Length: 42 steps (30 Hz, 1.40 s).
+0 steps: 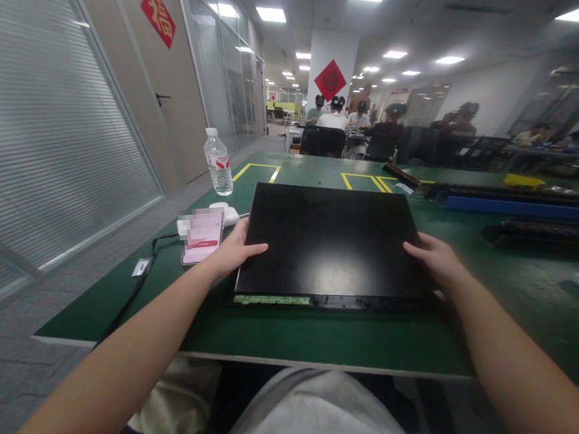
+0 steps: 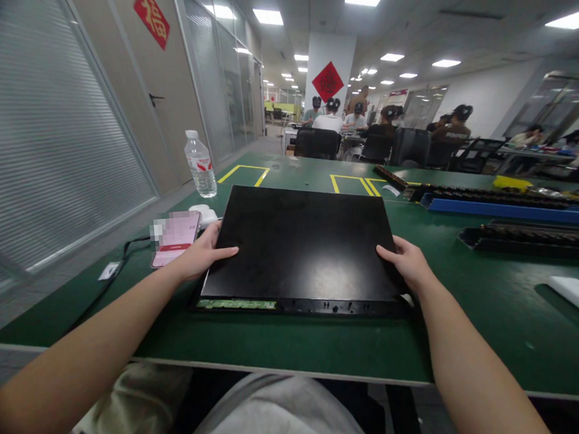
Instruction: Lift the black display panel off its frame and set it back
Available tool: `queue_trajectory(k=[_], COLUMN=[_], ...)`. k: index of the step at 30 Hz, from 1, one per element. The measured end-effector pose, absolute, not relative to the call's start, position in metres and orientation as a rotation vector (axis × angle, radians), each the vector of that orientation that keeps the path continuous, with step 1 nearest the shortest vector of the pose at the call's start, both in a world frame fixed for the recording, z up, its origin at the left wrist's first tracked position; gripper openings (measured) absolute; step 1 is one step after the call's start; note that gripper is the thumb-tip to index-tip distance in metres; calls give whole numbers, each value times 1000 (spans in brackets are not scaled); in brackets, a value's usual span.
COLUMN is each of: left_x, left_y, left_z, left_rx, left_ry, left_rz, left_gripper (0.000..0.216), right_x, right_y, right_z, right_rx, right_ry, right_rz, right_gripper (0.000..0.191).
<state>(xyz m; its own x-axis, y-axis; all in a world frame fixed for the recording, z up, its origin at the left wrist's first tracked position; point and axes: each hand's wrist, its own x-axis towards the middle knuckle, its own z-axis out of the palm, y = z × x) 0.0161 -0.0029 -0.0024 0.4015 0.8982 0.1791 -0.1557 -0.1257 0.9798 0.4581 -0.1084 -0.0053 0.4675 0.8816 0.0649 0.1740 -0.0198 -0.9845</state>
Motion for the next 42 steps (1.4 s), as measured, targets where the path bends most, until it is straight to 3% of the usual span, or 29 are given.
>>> queue_trajectory(k=[9,15,30,42], left_x=[18,18,14,16], left_y=[-10,-11,-9,-11], left_z=[5,8,17,14], left_rx=[1329,1293,1099,1217], left_ry=[781,807,948,813], left_rz=[1031,1034,985,922], left_gripper=[71,67,55,66], right_x=[456,464,468,468], right_y=[-109,-107,-105,-106], right_z=[-4,-7,-6,-7], right_rx=[-1641,-1726,-1657,-1691], right_ry=[-1012,-991,-908,-911], right_rz=[592,433,600,453], right_gripper=[40,62,46,31])
